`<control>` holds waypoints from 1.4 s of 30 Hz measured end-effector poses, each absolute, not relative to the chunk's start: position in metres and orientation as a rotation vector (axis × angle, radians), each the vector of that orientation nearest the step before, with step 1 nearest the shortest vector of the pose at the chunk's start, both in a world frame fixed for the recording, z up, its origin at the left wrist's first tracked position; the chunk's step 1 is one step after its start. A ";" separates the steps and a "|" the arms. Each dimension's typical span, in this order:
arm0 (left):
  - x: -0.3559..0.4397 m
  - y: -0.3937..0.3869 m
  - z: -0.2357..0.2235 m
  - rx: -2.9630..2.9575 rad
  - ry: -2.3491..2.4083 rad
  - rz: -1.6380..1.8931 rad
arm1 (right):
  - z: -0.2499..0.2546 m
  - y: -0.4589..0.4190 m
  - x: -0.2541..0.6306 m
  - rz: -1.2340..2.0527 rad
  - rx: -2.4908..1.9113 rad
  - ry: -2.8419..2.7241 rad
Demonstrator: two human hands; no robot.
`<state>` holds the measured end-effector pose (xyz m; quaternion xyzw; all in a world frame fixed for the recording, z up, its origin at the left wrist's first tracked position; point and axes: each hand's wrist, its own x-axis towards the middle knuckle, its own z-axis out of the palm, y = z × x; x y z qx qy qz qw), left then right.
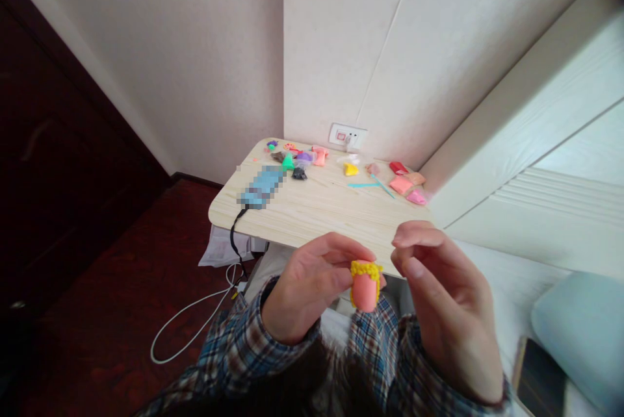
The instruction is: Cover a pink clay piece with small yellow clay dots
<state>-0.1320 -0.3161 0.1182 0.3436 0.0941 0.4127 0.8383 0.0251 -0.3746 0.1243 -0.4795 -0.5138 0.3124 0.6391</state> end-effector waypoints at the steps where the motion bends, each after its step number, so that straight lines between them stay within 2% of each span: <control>1: -0.132 -0.316 0.118 0.721 0.176 0.886 | 0.124 -0.374 0.026 0.727 -1.093 -1.219; 9: -0.132 -0.316 0.114 0.711 0.191 0.885 | 0.127 -0.368 0.022 0.789 -1.054 -1.309; 27: -0.132 -0.315 0.114 0.751 0.145 0.877 | 0.132 -0.368 0.020 0.577 -1.112 -1.314; 37: -0.136 -0.316 0.114 0.752 0.161 0.898 | 0.117 -0.356 0.019 0.935 -0.881 -0.954; 42: -0.135 -0.316 0.113 0.719 0.157 0.896 | 0.118 -0.351 0.013 0.970 -0.791 -0.921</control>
